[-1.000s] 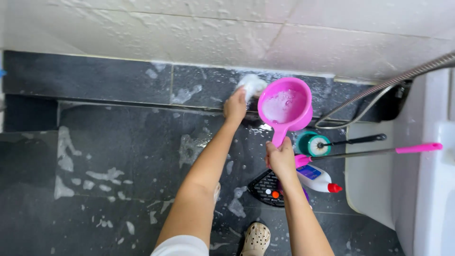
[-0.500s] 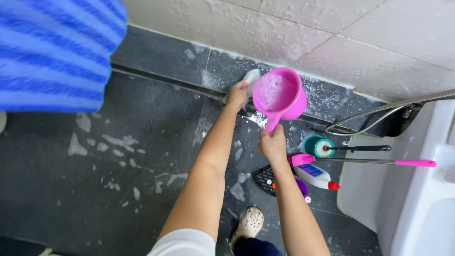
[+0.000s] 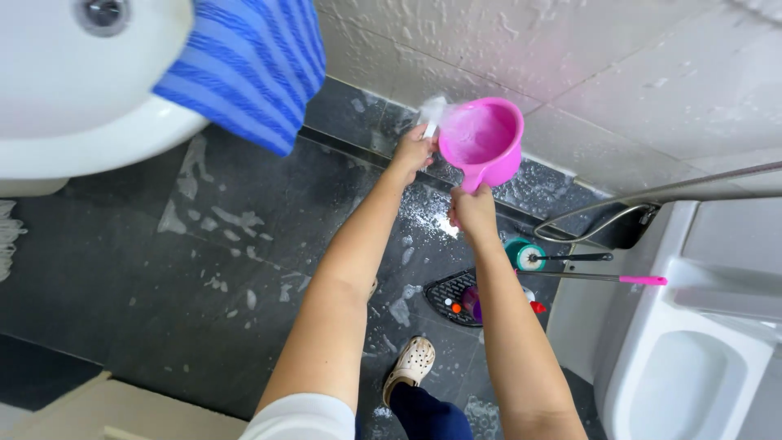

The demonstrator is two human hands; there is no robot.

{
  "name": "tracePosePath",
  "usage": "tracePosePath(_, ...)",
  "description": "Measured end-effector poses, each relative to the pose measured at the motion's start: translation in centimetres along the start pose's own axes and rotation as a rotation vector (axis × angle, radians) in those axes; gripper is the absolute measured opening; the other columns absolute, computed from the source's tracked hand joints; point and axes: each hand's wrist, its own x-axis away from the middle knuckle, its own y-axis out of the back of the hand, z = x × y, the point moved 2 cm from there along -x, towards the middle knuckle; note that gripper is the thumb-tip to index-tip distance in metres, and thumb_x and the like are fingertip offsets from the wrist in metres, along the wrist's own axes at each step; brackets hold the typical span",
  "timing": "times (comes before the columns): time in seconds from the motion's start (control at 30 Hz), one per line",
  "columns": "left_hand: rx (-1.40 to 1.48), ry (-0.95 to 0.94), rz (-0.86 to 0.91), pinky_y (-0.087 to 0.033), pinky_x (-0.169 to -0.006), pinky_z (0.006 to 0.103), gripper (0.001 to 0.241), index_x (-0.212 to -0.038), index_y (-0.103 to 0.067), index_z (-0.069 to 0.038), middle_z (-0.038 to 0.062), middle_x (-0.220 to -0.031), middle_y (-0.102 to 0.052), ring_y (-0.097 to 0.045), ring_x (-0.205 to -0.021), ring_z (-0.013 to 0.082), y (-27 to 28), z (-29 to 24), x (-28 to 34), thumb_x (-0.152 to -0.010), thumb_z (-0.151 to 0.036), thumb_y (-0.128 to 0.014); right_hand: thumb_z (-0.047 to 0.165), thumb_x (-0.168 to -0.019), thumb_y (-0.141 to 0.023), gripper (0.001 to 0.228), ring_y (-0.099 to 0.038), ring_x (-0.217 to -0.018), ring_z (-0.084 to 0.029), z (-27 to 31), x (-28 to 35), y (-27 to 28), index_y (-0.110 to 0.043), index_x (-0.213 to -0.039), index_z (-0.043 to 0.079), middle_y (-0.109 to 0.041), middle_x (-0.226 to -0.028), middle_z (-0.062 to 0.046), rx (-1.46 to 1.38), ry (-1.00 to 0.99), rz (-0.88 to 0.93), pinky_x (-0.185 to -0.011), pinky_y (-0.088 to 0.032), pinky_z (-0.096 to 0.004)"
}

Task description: Cleaning the bathroom wall tiles and the door using a scrub brush and soapy water.

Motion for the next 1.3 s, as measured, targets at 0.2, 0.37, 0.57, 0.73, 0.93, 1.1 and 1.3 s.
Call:
tracePosePath(0.2, -0.108, -0.440, -0.161, -0.055, -0.079, 0.0233, 0.046, -0.151, -0.054, -0.014, 0.003, -0.124, -0.070, -0.068, -0.100, 0.0095, -0.7, -6.0, 7.7, -0.106, -0.006, -0.053, 0.001, -0.089, -0.060, 0.011, -0.049, -0.043, -0.015, 4.1, 6.9, 2.1, -0.049, -0.089, -0.003, -0.053, -0.064, -0.006, -0.378, -0.003, 0.237, -0.036, -0.039, -0.031)
tracePosePath(0.37, -0.045, -0.343, -0.084, -0.051, -0.072, 0.0262, 0.046, -0.148, -0.050, -0.014, 0.005, -0.115, -0.073, -0.068, -0.095, 0.0108, -2.1, -11.3, 17.6, -0.103, -0.006, -0.048, 0.005, -0.089, -0.059, 0.007, -0.047, -0.045, -0.013, 6.9, 15.8, 6.8, -0.053, -0.086, 0.002, -0.052, -0.065, -0.004, -0.279, -0.056, 0.310, -0.038, -0.037, -0.029)
tracePosePath(0.57, -0.495, -0.706, -0.155, -0.055, -0.082, 0.0282, 0.038, -0.138, -0.063, -0.008, 0.008, -0.104, -0.080, -0.075, -0.092, 0.0135, -3.7, -13.5, 26.0, -0.100, -0.007, -0.060, 0.005, -0.088, -0.060, 0.010, -0.046, -0.044, -0.012, 8.3, 24.3, 12.1, -0.050, -0.087, 0.004, -0.051, -0.065, -0.003, -0.273, -0.041, 0.351, -0.039, -0.038, -0.030)
tracePosePath(0.73, -0.581, -0.607, -0.204, -0.056, -0.079, 0.0341, 0.036, -0.130, -0.069, -0.015, 0.008, -0.101, -0.079, -0.074, -0.088, 0.0206, -7.0, -19.4, 39.0, -0.094, -0.011, -0.064, 0.006, -0.088, -0.060, 0.008, -0.047, -0.043, -0.014, 10.0, 30.1, 14.8, -0.053, -0.089, 0.005, -0.051, -0.064, -0.004, -0.228, -0.022, 0.336, -0.039, -0.038, -0.031)
tracePosePath(0.93, -0.669, -0.758, -0.213, -0.056, -0.085, 0.0359, 0.035, -0.127, -0.071, -0.015, 0.008, -0.100, -0.081, -0.076, -0.092, 0.0236, -7.3, -21.6, 45.0, -0.093, -0.013, -0.065, 0.006, -0.088, -0.060, 0.008, -0.048, -0.044, -0.013, 12.7, 35.6, 14.7, -0.053, -0.090, 0.004, -0.053, -0.065, -0.003, -0.179, 0.063, 0.356, -0.039, -0.040, -0.031)
tracePosePath(1.1, -0.634, -0.813, -0.205, -0.056, -0.086, 0.0369, 0.032, -0.127, -0.070, -0.015, 0.011, -0.102, -0.079, -0.076, -0.094, 0.0256, -4.9, -23.5, 50.9, -0.096, -0.012, -0.062, 0.004, -0.088, -0.064, 0.012, -0.049, -0.043, -0.015, 14.3, 39.6, 11.8, -0.052, -0.090, 0.003, -0.053, -0.064, -0.004, -0.155, 0.109, 0.362, -0.039, -0.042, -0.032)
tracePosePath(1.3, -0.600, -0.924, -0.247, -0.058, -0.082, 0.0379, 0.031, -0.126, -0.071, -0.012, 0.017, -0.104, -0.076, -0.077, -0.096, 0.0284, 2.7, -26.7, 57.8, -0.097, -0.008, -0.065, 0.006, -0.088, -0.064, 0.009, -0.050, -0.043, -0.014, 17.8, 43.8, 4.5, -0.055, -0.088, 0.004, -0.054, -0.064, -0.003, -0.152, 0.121, 0.381, -0.039, -0.042, -0.031)
